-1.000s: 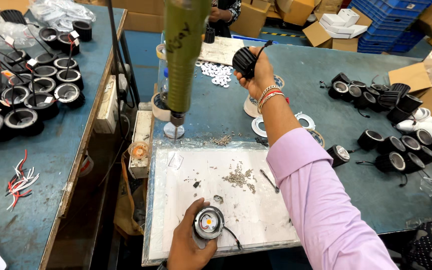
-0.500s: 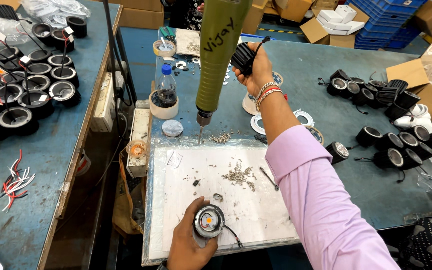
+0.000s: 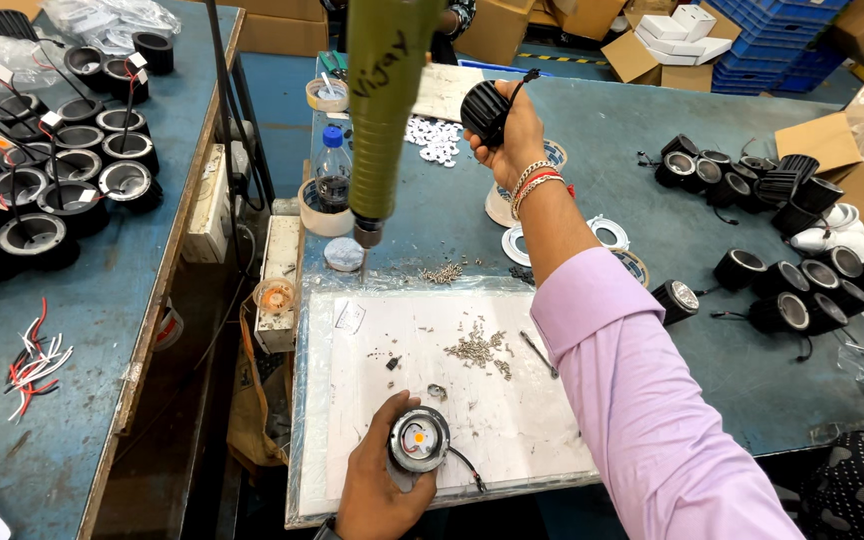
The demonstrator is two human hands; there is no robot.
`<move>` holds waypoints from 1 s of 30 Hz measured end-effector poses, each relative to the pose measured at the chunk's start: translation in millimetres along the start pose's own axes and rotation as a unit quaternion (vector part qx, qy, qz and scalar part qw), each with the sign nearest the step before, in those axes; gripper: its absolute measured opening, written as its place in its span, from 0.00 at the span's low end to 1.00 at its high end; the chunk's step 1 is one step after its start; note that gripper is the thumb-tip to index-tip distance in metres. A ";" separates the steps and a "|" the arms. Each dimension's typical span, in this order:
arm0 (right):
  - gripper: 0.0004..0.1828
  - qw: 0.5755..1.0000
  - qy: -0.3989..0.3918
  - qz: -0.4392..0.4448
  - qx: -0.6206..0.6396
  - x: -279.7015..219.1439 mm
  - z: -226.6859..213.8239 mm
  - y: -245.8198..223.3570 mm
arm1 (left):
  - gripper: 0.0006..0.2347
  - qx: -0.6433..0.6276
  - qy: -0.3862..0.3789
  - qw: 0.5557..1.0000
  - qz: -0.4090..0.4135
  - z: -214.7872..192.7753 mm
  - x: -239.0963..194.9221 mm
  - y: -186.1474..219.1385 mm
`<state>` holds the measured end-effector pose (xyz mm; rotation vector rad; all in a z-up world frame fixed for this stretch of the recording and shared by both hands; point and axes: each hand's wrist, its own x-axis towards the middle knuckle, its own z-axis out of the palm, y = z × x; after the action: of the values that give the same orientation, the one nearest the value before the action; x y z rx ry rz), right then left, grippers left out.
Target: The person assembles LED light fixtures by placing a reflective ring into the housing, driving screws with an electric screwdriver, and then fitting a circular plate onto the assembly.
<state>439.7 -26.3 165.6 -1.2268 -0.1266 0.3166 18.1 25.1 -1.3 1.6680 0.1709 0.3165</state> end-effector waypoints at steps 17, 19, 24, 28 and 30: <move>0.25 1.000 0.016 -0.004 -0.008 -9.4 4.5 -1.7 | 0.36 0.002 -0.007 1.000 0.023 -2.6 -1.3 3.3; 0.25 1.000 0.018 -0.001 -0.006 -8.9 4.4 -2.2 | 0.36 0.005 -0.011 1.000 0.019 -2.9 -1.3 3.7; 0.25 1.000 0.019 -0.004 -0.003 -8.6 2.8 -3.4 | 0.36 0.014 -0.012 1.000 0.023 -3.2 -1.4 4.3; 0.26 1.000 0.009 -0.005 -0.006 -10.5 2.2 -3.8 | 0.36 0.012 -0.015 1.000 0.025 -3.7 -2.1 4.7; 0.26 1.000 0.007 -0.004 -0.008 -12.3 1.7 -4.7 | 0.36 0.015 -0.014 0.999 0.026 -3.7 -2.1 5.4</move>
<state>428.4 -29.9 171.6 -1.2434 -0.1233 0.3003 14.6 27.3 4.1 1.7082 0.1118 0.3322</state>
